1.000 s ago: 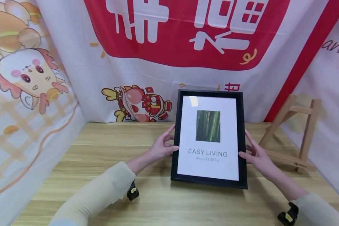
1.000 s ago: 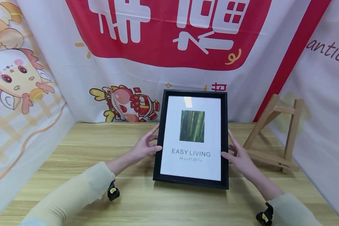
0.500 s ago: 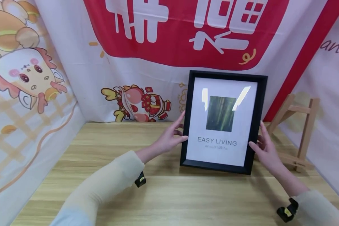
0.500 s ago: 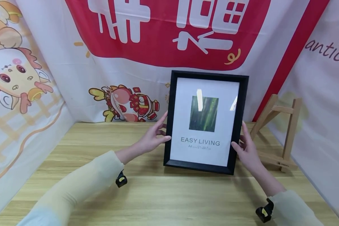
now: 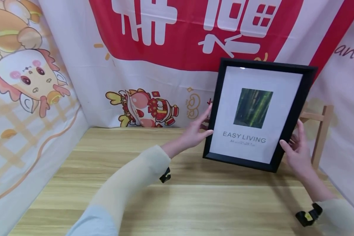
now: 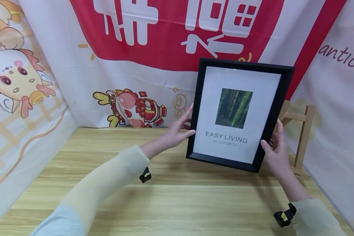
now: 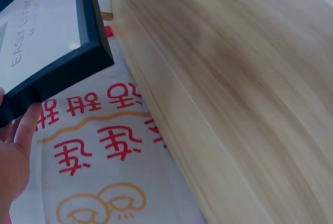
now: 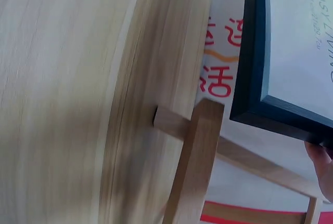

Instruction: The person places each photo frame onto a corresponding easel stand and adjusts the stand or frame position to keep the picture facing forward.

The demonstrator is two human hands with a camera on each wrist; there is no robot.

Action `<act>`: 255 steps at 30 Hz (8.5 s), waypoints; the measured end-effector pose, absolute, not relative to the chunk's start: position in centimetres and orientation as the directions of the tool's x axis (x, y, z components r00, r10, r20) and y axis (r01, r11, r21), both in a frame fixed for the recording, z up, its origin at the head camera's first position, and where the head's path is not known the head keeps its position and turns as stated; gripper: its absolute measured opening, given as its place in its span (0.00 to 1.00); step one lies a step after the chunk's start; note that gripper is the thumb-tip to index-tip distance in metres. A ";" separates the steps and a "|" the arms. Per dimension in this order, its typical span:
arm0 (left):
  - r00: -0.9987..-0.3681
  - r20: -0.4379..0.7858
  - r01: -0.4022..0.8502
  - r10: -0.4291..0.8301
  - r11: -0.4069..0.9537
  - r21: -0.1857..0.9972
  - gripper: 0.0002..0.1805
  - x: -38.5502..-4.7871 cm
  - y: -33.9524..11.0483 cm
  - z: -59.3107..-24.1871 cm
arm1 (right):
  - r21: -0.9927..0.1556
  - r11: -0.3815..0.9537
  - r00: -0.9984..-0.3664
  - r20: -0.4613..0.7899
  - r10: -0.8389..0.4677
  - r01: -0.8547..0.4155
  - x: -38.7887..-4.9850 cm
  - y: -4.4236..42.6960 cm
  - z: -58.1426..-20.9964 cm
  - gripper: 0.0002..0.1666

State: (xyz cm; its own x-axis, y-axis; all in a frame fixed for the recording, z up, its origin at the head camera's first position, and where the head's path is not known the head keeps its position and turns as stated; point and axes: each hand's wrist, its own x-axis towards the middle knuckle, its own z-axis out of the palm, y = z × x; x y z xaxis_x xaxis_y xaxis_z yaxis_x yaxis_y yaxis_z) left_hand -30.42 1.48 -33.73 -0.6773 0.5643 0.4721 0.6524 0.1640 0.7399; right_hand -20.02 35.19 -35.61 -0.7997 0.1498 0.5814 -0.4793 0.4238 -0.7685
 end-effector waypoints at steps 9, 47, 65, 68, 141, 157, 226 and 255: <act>-0.747 0.507 0.601 0.430 0.112 0.791 0.43 -30.5 5.8 -33.4 | -0.826 0.378 -0.768 0.543 0.340 -0.417 -19.9 37.2 -35.0 0.47; -0.719 0.589 0.672 0.370 0.156 0.723 0.40 -28.3 18.0 -36.3 | -0.776 0.629 -0.644 0.505 0.575 -0.047 -19.3 45.9 -35.6 0.42; -0.755 0.456 0.597 0.472 0.207 0.775 0.49 -29.0 18.9 -36.8 | -0.858 0.502 -0.626 0.451 0.637 -0.107 -19.3 47.0 -35.6 0.43; -0.759 0.414 0.581 0.502 0.236 0.779 0.51 -29.0 19.1 -36.9 | -0.850 0.514 -0.620 0.465 0.632 -0.114 -19.3 47.3 -35.5 0.43; -0.834 0.246 0.390 0.494 0.210 0.897 0.58 -27.4 23.1 -43.1 | -0.799 0.596 -0.874 0.340 0.347 -0.075 -14.1 50.7 -44.3 0.65; -0.854 0.223 0.374 0.470 0.256 0.891 0.60 -27.0 21.3 -43.3 | -0.812 0.571 -0.880 0.356 0.315 -0.124 -15.0 48.8 -44.3 0.68; -0.935 0.125 0.209 0.331 0.232 0.950 0.60 -27.3 0.9 -43.8 | -0.832 0.523 -0.952 0.285 0.113 -0.186 -20.5 30.4 -43.9 0.68; -0.968 0.086 0.146 0.237 0.249 0.957 0.59 -26.7 -7.4 -43.3 | -0.842 0.505 -0.960 0.268 0.080 -0.193 -22.6 22.4 -43.5 0.69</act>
